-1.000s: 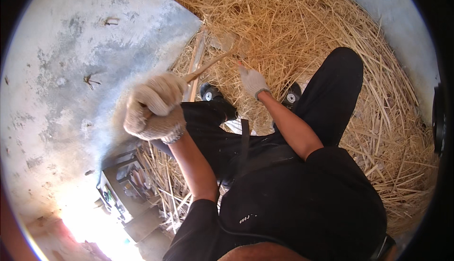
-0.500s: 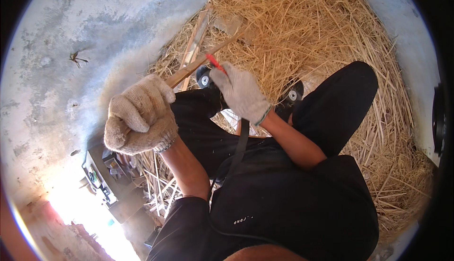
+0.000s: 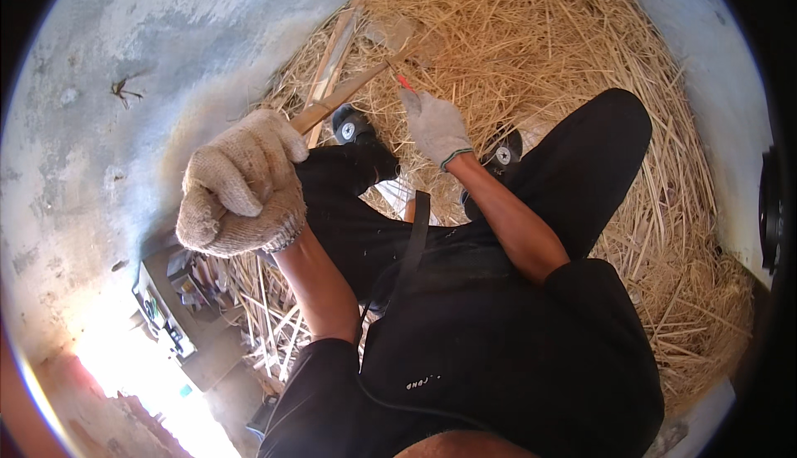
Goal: The person uses a small tool to shave the outer layer off a thin bamboo stick while holding it with a gloved hand.
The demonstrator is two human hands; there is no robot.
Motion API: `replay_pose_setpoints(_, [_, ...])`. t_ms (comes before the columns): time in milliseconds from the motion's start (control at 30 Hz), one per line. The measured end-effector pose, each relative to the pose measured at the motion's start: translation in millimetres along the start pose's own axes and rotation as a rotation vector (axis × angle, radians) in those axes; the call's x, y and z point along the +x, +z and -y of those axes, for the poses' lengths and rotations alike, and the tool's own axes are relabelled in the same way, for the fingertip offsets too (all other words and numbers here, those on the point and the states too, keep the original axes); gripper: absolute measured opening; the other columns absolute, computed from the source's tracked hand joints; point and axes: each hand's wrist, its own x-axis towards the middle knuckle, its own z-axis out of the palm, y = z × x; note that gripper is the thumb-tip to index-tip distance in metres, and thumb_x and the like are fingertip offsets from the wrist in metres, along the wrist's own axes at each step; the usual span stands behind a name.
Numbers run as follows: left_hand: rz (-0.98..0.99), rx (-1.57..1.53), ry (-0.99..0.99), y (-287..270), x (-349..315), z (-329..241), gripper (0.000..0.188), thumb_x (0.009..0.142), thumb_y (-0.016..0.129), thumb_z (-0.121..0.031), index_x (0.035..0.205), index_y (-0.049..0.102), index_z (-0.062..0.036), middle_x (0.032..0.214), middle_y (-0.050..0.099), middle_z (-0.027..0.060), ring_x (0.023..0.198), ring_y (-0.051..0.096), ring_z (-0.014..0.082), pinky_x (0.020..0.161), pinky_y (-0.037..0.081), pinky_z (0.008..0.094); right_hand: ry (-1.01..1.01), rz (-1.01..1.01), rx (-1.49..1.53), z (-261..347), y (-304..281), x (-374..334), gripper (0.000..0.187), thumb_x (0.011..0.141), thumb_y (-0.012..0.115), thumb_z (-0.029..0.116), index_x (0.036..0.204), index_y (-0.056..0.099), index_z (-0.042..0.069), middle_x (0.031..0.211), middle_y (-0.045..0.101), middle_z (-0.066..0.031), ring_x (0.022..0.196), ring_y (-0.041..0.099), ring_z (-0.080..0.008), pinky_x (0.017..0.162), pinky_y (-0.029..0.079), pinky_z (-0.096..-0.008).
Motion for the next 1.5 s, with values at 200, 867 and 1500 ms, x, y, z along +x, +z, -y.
replay_pose_setpoints(200, [-0.052,-0.023,0.034,9.2,6.2,4.3,0.038,0.089,0.052,-0.036,0.059,0.052,-0.0135,0.051,0.044,0.0017,0.045,0.041,0.0204,0.058,0.043,0.0425,-0.230,0.047,0.321,59.3,-45.7,-34.5,0.041,0.101,0.054,0.036,0.096,0.062,-0.004,0.064,0.060,-0.0262,0.059,0.063,-0.0418,0.054,0.047,-0.0474])
replay_pose_setpoints(867, [-0.101,-0.055,0.061,10.8,19.6,9.9,0.040,0.091,0.052,-0.037,0.058,0.052,-0.0148,0.046,0.040,0.0007,0.042,0.035,0.0157,0.054,0.037,0.0376,0.199,0.130,0.060,-70.9,51.2,76.5,0.071,0.103,0.031,0.057,0.106,0.068,-0.003,0.090,0.068,-0.0307,0.088,0.066,-0.0493,0.078,0.051,-0.0551])
replay_pose_setpoints(1500, [-0.242,0.055,0.067,5.6,7.7,1.5,0.040,0.088,0.052,-0.039,0.057,0.051,-0.0143,0.048,0.042,0.0020,0.044,0.040,0.0196,0.054,0.042,0.0404,0.160,0.110,0.249,-16.9,3.3,51.7,0.077,0.101,0.028,0.063,0.098,0.066,-0.004,0.086,0.065,-0.0329,0.088,0.062,-0.0517,0.078,0.048,-0.0537])
